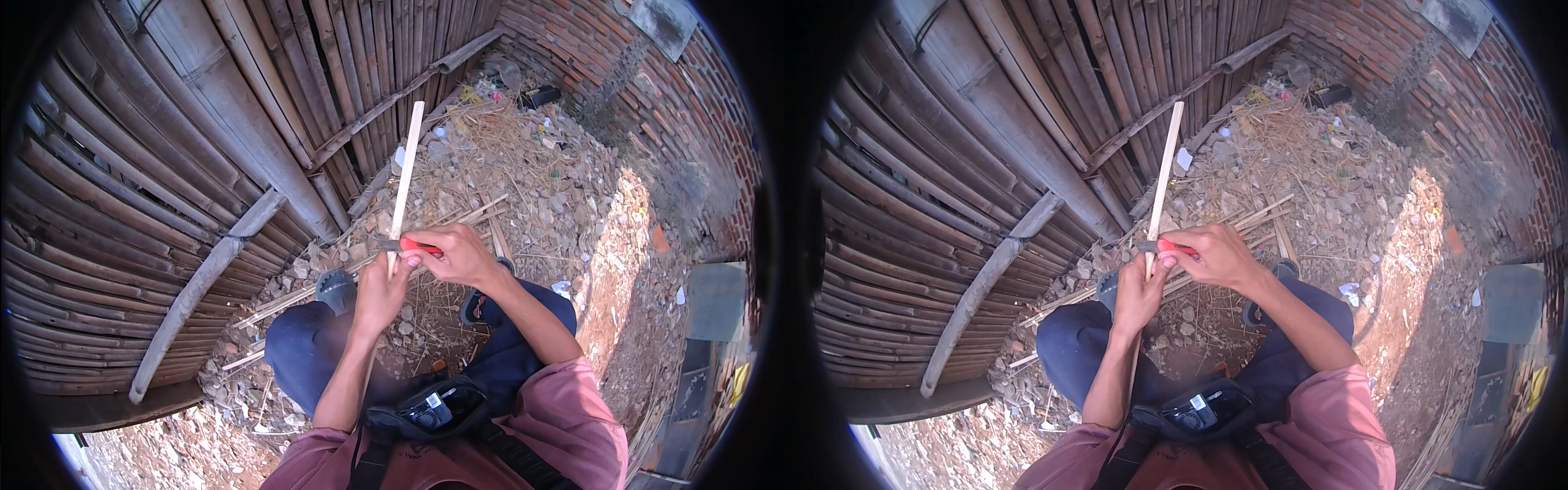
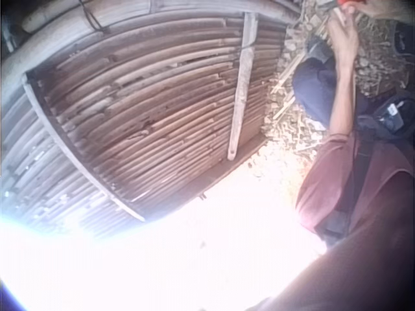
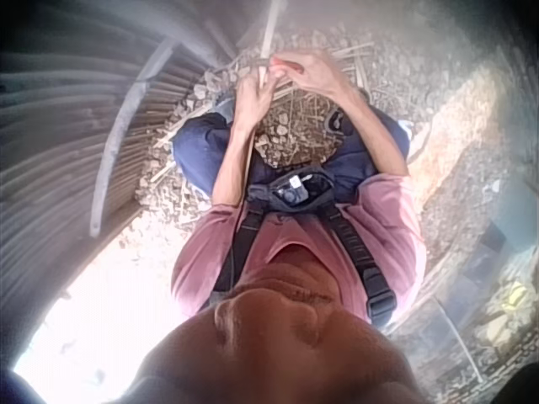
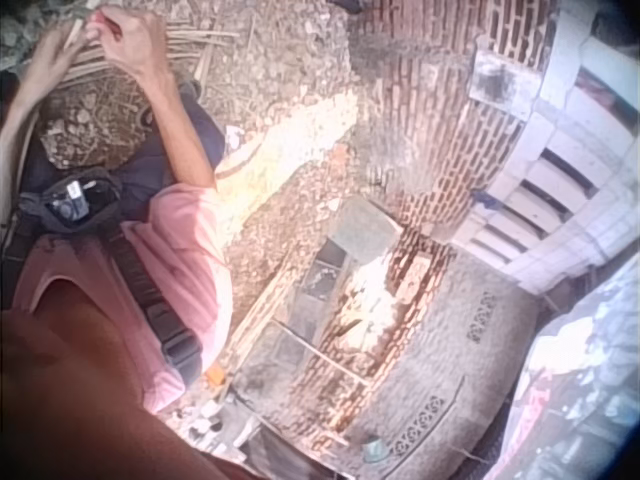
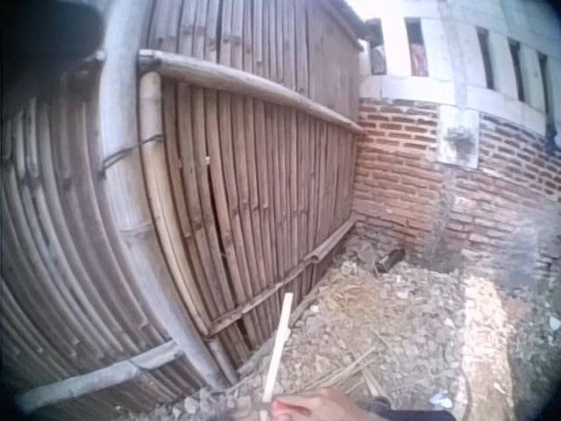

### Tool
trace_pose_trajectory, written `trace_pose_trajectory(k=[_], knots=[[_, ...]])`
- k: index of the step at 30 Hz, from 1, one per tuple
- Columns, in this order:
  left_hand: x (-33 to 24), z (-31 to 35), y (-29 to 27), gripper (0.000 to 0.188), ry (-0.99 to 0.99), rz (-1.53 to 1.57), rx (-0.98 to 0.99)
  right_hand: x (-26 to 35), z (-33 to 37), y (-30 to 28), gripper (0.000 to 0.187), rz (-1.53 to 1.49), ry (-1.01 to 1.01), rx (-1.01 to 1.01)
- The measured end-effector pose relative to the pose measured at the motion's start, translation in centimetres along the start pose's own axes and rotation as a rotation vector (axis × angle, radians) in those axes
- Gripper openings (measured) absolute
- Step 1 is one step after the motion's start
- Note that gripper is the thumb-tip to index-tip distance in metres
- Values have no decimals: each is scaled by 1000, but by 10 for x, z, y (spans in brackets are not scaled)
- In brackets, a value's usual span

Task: The person whittles a thin wooden stick with a utility knife, shaving off small pieces while holding the stick by hand.

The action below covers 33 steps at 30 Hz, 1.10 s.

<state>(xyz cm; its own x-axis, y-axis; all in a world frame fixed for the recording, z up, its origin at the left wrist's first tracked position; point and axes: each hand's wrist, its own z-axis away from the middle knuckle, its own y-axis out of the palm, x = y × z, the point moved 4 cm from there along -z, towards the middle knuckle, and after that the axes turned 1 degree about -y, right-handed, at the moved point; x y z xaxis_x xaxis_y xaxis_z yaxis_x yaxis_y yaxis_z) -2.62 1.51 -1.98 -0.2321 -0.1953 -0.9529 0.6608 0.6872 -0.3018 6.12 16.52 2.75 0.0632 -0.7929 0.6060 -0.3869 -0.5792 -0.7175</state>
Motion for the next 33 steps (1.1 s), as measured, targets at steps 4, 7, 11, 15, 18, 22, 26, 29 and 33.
trace_pose_trajectory(k=[4, 7, 11, 15, 18, 22, 26, 29, 33], knots=[[-4, 0, -1, 38, -18, -43, 3, 6, 0, 1, 27, 42, 23, -51], [-5, 0, -2, 36, -19, -58, 1, 8, 1, 4, 29, 102, 66, -53], [-3, -1, 1, 36, -48, -49, 2, 8, 6, 6, 28, 162, 90, -79], [5, -3, 4, 32, -121, -109, -29, 15, -2, 3, 29, 84, 251, -85], [8, -3, 9, 33, -51, 25, 9, 15, -1, 3, 31, 77, 188, -159], [12, -8, 6, 40, -58, 61, 44, -1, -6, -16, 33, 73, 198, -196], [28, -7, -2, 43, -149, 148, 66, 0, -4, -27, 33, 73, 168, -143], [27, -5, 1, 42, -176, 225, 143, -2, 0, -20, 31, 46, 108, -94], [20, -3, 1, 40, -74, 237, 187, 1, 3, -7, 26, -6, 21, -1]])
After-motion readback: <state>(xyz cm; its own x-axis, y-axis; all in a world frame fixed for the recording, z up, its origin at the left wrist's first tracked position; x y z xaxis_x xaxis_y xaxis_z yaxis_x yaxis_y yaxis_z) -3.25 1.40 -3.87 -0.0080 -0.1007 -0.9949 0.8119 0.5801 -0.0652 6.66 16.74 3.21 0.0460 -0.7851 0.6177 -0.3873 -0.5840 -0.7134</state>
